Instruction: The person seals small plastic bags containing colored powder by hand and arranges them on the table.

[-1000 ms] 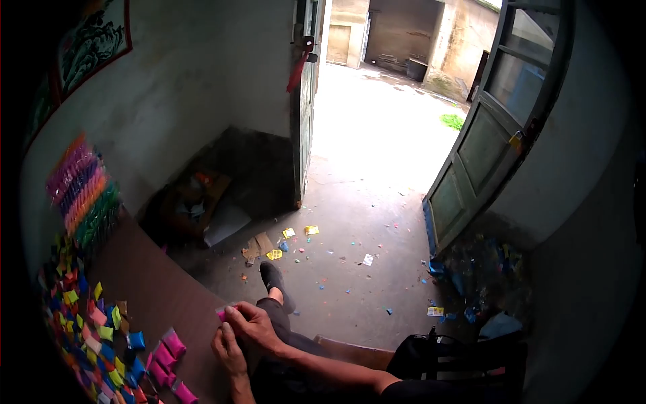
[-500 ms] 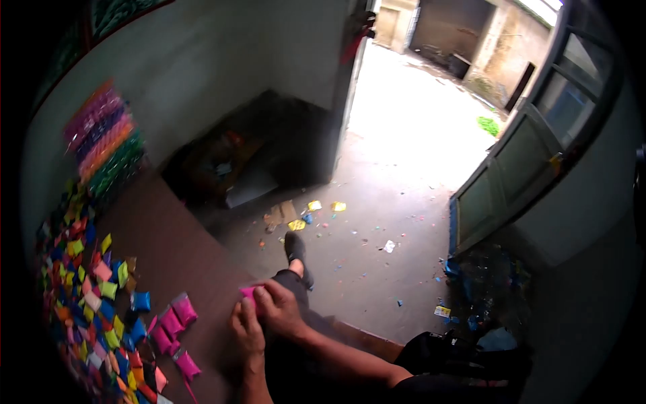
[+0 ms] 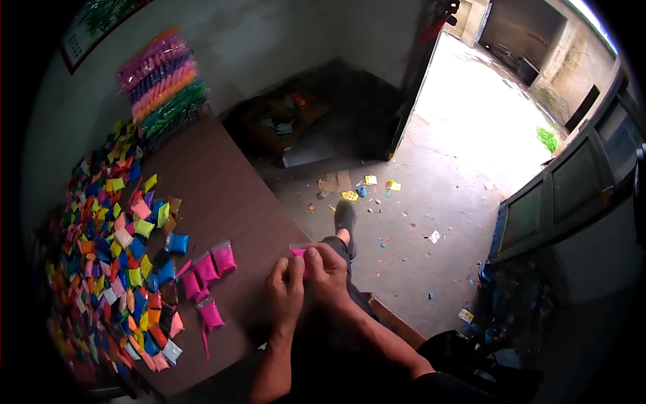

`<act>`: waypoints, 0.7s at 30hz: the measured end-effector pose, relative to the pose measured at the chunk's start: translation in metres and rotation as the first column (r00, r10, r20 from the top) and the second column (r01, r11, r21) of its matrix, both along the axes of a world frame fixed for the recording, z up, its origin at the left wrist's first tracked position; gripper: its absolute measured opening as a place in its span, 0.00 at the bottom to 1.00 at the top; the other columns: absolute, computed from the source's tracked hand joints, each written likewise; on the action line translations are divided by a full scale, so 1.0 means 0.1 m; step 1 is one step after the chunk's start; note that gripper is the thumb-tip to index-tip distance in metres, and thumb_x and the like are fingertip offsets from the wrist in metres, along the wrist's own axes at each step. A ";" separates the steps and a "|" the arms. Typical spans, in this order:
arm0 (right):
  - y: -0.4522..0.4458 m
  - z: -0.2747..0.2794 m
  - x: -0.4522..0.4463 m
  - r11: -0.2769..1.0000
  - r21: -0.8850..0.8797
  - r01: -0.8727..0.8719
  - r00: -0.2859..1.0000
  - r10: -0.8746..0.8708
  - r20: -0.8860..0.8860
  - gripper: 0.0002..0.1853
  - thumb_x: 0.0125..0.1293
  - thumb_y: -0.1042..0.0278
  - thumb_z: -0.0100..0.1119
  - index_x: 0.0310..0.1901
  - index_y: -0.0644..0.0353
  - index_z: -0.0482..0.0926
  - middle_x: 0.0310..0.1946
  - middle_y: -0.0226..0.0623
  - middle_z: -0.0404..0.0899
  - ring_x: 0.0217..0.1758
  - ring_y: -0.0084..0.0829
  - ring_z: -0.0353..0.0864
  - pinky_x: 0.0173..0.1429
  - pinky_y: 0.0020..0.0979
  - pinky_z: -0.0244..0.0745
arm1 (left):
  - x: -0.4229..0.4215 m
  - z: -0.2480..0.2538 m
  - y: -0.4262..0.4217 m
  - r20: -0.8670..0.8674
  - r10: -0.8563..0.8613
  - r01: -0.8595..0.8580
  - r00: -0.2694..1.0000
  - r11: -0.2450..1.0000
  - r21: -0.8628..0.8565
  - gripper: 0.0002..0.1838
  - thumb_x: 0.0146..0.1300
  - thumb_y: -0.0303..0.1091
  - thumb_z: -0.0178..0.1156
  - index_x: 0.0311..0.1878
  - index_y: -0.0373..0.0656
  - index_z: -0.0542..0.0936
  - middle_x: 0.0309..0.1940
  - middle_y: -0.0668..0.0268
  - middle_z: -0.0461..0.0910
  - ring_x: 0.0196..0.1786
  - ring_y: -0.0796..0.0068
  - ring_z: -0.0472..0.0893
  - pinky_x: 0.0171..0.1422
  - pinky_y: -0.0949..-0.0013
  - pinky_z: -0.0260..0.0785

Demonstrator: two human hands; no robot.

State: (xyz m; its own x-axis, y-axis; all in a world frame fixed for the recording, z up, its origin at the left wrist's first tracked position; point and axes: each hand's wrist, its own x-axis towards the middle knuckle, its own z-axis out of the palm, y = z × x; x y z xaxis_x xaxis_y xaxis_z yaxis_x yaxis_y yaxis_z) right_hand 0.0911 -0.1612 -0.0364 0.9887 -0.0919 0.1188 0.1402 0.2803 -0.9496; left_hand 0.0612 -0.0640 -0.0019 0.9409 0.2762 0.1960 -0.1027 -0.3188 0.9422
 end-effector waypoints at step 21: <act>0.08 0.19 -0.13 0.901 -0.411 0.135 0.975 -0.046 0.219 0.06 0.72 0.75 0.62 0.47 0.65 0.85 0.32 0.43 0.82 0.34 0.40 0.84 0.40 0.32 0.78 | 0.04 -0.06 0.22 0.031 0.004 0.001 1.000 0.986 -0.169 0.15 0.79 0.38 0.60 0.36 0.38 0.78 0.27 0.68 0.77 0.31 0.80 0.72 0.37 0.71 0.68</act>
State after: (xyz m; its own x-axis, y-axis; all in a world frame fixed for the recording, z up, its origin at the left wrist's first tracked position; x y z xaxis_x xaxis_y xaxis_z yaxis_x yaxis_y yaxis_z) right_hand 0.0783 -0.1532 -0.0171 0.9298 -0.0769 0.3599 0.3444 -0.1625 -0.9246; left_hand 0.0649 -0.0421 -0.0076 0.9346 0.3094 0.1756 -0.1323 -0.1558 0.9789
